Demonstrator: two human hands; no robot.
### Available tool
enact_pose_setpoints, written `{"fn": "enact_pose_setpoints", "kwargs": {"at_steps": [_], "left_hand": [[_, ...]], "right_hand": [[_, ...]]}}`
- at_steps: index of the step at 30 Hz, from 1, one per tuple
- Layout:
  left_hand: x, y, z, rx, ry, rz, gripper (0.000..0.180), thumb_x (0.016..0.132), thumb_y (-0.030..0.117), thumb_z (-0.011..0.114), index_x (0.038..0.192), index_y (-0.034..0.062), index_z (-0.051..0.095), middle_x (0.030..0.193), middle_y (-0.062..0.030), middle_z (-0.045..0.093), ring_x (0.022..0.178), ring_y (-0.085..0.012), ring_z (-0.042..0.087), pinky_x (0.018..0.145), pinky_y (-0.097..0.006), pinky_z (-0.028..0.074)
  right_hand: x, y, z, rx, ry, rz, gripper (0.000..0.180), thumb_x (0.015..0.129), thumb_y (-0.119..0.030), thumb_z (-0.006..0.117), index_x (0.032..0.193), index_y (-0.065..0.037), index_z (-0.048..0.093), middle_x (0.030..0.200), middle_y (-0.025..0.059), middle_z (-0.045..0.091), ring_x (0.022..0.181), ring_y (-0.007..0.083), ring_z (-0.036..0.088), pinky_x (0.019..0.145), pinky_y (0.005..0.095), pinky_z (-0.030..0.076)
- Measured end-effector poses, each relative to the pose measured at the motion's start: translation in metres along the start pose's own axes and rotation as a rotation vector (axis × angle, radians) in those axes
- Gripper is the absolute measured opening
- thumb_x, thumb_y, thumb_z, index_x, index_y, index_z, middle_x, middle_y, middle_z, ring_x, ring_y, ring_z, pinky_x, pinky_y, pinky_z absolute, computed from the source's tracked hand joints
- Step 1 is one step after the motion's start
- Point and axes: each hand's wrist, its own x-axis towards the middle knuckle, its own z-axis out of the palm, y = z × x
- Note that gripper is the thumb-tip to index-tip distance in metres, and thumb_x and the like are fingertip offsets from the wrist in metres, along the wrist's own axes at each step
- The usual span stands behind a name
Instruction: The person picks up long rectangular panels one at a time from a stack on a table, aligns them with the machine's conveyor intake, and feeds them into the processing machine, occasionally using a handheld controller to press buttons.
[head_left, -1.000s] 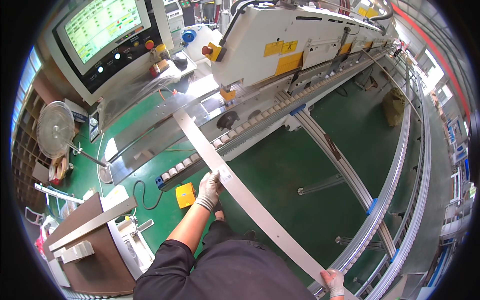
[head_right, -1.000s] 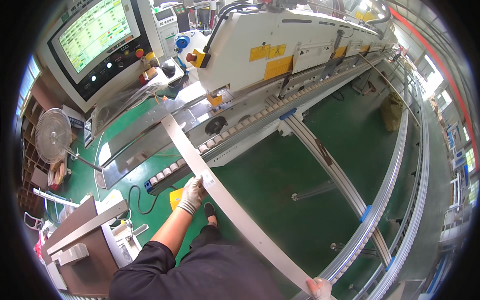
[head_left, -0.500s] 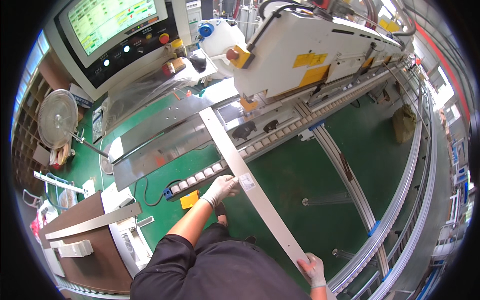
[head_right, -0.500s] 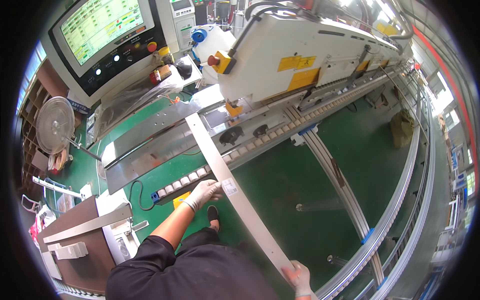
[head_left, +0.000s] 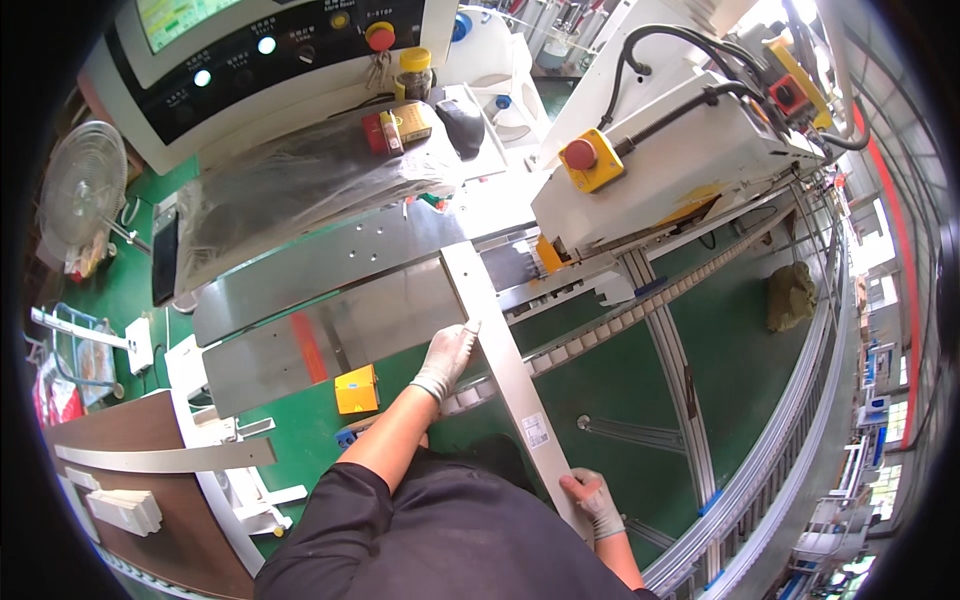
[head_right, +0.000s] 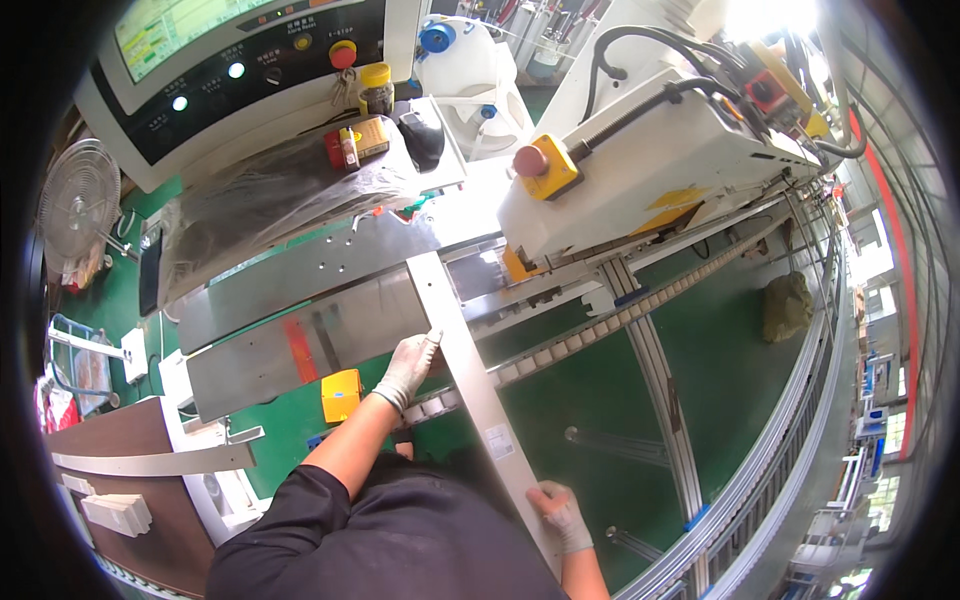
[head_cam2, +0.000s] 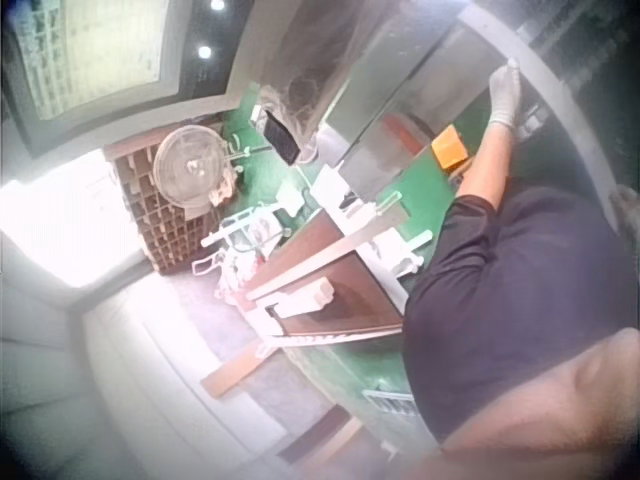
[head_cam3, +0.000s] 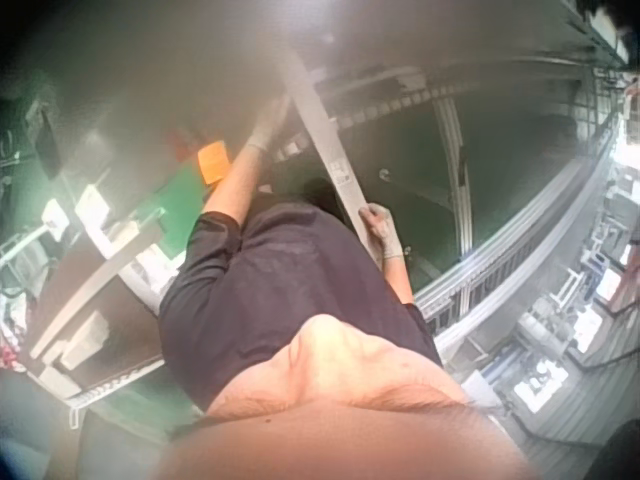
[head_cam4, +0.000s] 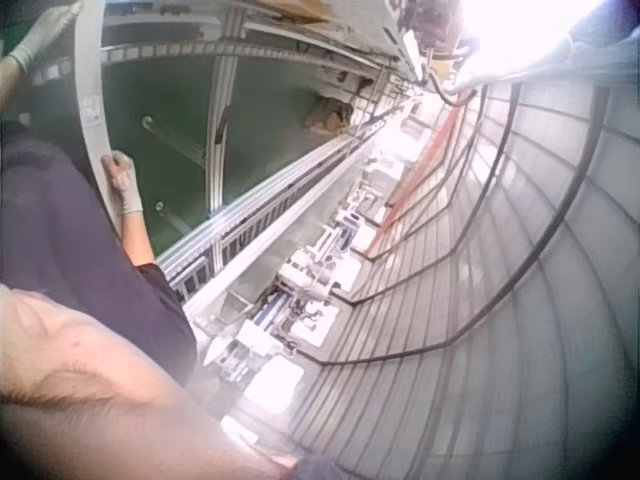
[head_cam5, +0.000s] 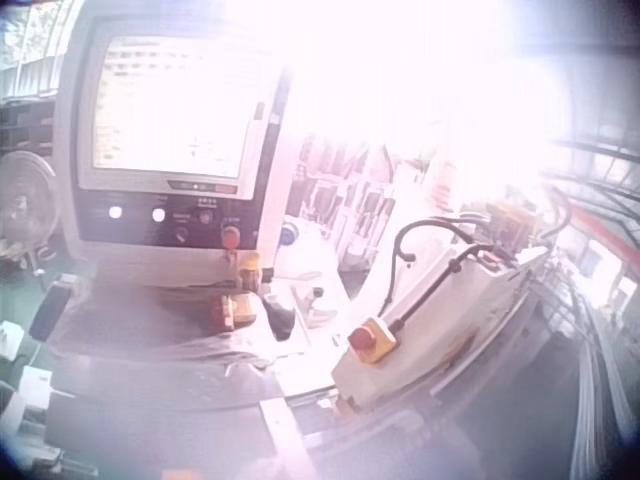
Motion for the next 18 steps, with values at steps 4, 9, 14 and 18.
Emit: {"fn": "enact_pose_setpoints", "kwargs": {"at_steps": [4, 9, 14, 18], "left_hand": [[0.005, -0.011, 0.026, 0.202, 0.191, 0.097, 0.043, 0.108, 0.031, 0.047, 0.083, -0.0016, 0.062, 0.073, -0.0228, 0.063, 0.074, -0.0433, 0.063, 0.072, -0.049, 0.050], [0.011, 0.002, 0.039, -0.164, 0.031, -0.389, 0.071, 0.107, 0.059, 0.041, 0.136, -0.0029, 0.060, 0.136, -0.0252, 0.063, 0.126, -0.0383, 0.058, 0.110, -0.043, 0.041], [0.021, 0.012, 0.057, -0.248, -0.032, -0.485, 0.066, 0.108, 0.056, 0.040, 0.137, 0.0004, 0.059, 0.128, -0.0270, 0.065, 0.122, -0.0397, 0.060, 0.107, -0.043, 0.044], [0.040, 0.040, 0.079, -0.278, 0.044, -0.422, 0.061, 0.107, 0.054, 0.046, 0.105, -0.0033, 0.068, 0.094, -0.0224, 0.070, 0.090, -0.0370, 0.065, 0.085, -0.043, 0.050]], "right_hand": [[-0.001, 0.004, 0.010, 0.032, 0.105, 0.013, 0.044, 0.091, -0.042, 0.072, 0.091, 0.003, 0.073, 0.075, 0.0067, 0.066, 0.071, 0.0162, 0.060, 0.066, 0.0349, 0.048], [0.006, -0.004, 0.005, -0.091, 0.181, -0.018, 0.043, 0.093, -0.039, 0.069, 0.086, 0.003, 0.071, 0.072, 0.0135, 0.063, 0.065, 0.0241, 0.061, 0.065, 0.0381, 0.049], [0.029, 0.014, -0.023, -0.073, 0.167, -0.024, 0.041, 0.093, -0.038, 0.070, 0.086, 0.002, 0.072, 0.073, 0.0157, 0.065, 0.068, 0.0296, 0.065, 0.066, 0.0396, 0.050], [0.042, 0.030, -0.057, -0.056, 0.131, 0.020, 0.040, 0.093, -0.039, 0.070, 0.089, 0.001, 0.073, 0.075, 0.0159, 0.066, 0.070, 0.0302, 0.066, 0.067, 0.0401, 0.050]]}}
